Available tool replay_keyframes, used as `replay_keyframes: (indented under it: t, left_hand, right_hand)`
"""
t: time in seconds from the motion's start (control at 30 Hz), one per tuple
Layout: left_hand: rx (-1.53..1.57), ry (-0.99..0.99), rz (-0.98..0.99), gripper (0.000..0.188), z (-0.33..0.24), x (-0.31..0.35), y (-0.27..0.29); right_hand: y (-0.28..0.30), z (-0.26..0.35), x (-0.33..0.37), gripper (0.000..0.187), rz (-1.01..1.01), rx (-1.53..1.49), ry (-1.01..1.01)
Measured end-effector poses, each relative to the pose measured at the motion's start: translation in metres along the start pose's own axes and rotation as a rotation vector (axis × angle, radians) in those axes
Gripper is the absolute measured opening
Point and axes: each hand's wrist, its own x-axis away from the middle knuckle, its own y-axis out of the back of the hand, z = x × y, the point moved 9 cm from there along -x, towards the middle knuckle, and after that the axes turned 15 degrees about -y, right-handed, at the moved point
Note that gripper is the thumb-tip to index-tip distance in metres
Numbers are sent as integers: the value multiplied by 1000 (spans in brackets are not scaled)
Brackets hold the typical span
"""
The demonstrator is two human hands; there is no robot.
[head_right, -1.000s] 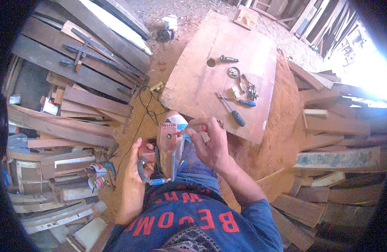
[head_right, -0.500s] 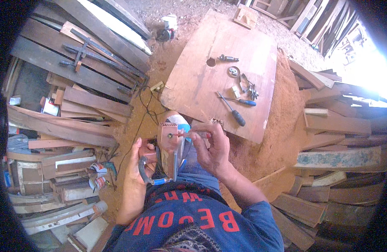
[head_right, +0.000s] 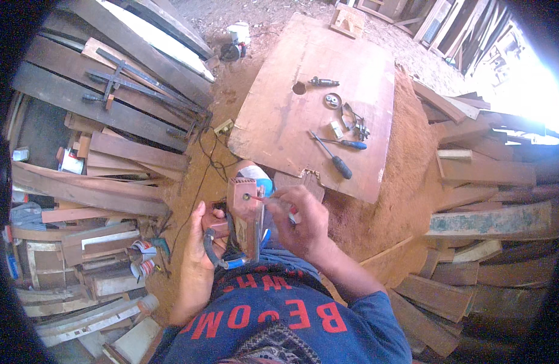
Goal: The person assembles a handheld electric planer on a wooden workbench. They place a large piece of plywood on the bench, then pick up the planer and use a screwdriver to tighten screws on its body. The person also handles a drill bit and a hammer during the process.
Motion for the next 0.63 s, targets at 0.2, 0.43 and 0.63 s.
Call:
replay_keyframes:
  t: [0.2, 0.43, 0.63]
  left_hand:
    - [-8, -4, 6, 28, 0, 6, -6]
    - [23, 23, 7, 28, 3, 5, 1]
    - [61, 59, 39, 31, 10, 3, 2]
  right_hand:
    - [3, -62, -1, 13, -5, -473, -496]
    - [6, -83, 9, 12, 60, -492, -635]
    - [12, -26, -17, 25, 467, 230, -194]
